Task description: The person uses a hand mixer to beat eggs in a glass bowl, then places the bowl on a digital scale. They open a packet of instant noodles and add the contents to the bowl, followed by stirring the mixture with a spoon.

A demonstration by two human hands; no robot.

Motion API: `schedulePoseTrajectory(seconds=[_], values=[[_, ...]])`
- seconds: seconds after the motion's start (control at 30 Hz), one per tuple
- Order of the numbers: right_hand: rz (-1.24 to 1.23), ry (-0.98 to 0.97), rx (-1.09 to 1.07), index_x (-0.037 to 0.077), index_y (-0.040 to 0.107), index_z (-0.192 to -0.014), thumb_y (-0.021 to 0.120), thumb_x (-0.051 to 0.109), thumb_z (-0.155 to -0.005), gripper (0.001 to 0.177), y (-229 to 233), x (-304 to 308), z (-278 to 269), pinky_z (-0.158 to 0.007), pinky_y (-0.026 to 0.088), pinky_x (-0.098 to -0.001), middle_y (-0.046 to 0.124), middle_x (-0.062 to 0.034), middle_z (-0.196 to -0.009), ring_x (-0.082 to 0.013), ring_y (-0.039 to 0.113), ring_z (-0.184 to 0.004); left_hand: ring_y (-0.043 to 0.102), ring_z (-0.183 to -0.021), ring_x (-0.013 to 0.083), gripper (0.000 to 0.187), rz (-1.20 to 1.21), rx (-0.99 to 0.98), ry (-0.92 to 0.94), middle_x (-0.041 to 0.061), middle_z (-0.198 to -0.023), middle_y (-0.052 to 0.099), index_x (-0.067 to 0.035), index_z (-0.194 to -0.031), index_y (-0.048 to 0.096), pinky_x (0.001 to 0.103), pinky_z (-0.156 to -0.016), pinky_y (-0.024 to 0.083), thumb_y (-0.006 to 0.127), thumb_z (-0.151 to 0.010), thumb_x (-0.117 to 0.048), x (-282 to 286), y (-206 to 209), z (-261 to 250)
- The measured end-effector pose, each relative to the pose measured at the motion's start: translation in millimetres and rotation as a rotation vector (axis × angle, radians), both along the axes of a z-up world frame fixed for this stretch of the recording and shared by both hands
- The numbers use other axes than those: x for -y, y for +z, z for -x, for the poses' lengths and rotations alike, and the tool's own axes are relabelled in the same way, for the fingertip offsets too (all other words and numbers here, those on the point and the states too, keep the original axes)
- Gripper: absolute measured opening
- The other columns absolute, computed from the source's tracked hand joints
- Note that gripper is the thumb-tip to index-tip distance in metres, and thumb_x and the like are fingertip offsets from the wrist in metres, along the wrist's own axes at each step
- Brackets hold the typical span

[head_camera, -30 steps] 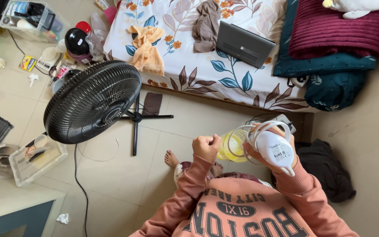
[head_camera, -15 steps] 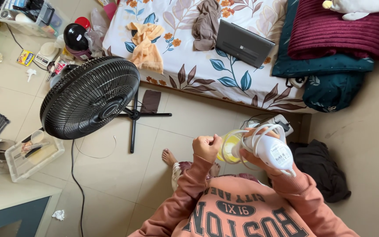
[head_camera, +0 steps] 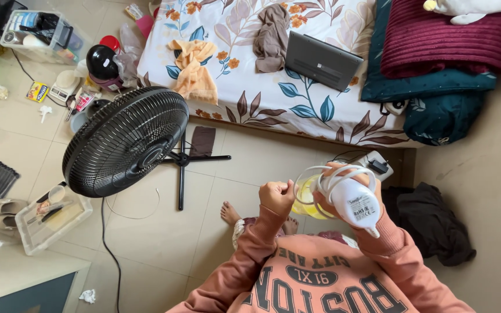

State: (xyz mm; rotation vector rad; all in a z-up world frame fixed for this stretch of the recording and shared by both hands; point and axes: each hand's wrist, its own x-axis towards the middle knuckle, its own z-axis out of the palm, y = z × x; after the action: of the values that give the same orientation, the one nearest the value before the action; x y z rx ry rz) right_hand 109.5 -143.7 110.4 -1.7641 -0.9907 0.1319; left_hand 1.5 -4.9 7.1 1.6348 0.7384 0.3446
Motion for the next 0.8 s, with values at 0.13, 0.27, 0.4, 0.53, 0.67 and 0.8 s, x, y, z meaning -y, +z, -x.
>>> schedulePoseTrajectory(seconds=[0.13,0.27,0.4,0.53,0.67,0.8], values=[[0.065,-0.072,0.0,0.004,0.063,-0.113,0.089,0.01,-0.067,0.053,-1.1,4.1,-4.9,-0.084,0.061,-0.032,0.072,-0.0115,-0.108,-0.0186,0.071,-0.094,0.029,-0.042,0.0125,0.043,0.016,-0.022,0.042,0.009,-0.043,0.035,0.004,-0.055,0.053,0.035,-0.042,0.03,0.066,-0.091,-0.015,-8.6,1.3,0.5],[-0.005,-0.048,-0.082,0.005,0.063,-0.113,0.088,0.009,-0.069,0.05,-0.4,14.3,-6.3,-0.085,0.06,-0.0316,0.072,-0.0093,-0.106,-0.0171,0.071,-0.094,0.028,-0.042,0.0122,0.043,-0.027,-0.008,0.077,0.008,-0.042,0.035,0.004,-0.054,0.052,0.034,-0.042,0.028,0.067,-0.09,-0.014,-9.1,-0.6,0.4],[0.0,-0.035,-0.1,0.005,0.064,-0.111,0.088,0.009,-0.069,0.049,-0.3,16.9,1.3,-0.083,0.06,-0.0311,0.071,-0.0084,-0.105,-0.0165,0.07,-0.093,0.032,-0.04,0.0108,0.044,0.009,-0.033,0.084,0.008,-0.04,0.04,0.004,-0.052,0.054,0.034,-0.041,0.029,0.067,-0.09,-0.015,-3.9,-4.1,-0.1],[0.009,-0.032,-0.026,0.005,0.064,-0.109,0.088,0.009,-0.069,0.047,-0.7,11.5,0.9,-0.082,0.06,-0.0307,0.071,-0.0076,-0.103,-0.0159,0.07,-0.091,0.03,-0.042,0.0129,0.039,-0.026,-0.002,0.099,0.011,-0.044,0.039,0.004,-0.058,0.055,0.034,-0.042,0.031,0.068,-0.089,-0.014,6.1,-5.1,-1.3],[0.007,-0.046,-0.015,0.005,0.065,-0.108,0.088,0.009,-0.069,0.045,0.1,10.3,-3.8,-0.08,0.059,-0.0302,0.071,-0.0068,-0.101,-0.0154,0.069,-0.089,0.028,-0.043,0.0143,0.039,-0.059,0.016,0.109,0.012,-0.047,0.037,0.004,-0.059,0.054,0.034,-0.043,0.031,0.066,-0.09,-0.015,10.3,-2.9,-2.9],[0.019,-0.054,-0.108,0.005,0.065,-0.106,0.088,0.009,-0.07,0.043,4.3,15.2,-13.0,-0.079,0.059,-0.0298,0.071,-0.0059,-0.099,-0.0148,0.069,-0.087,0.027,-0.044,0.0136,0.042,-0.031,-0.004,0.134,0.01,-0.045,0.032,0.005,-0.056,0.05,0.035,-0.043,0.029,0.066,-0.09,-0.015,11.2,-0.8,-6.3]])
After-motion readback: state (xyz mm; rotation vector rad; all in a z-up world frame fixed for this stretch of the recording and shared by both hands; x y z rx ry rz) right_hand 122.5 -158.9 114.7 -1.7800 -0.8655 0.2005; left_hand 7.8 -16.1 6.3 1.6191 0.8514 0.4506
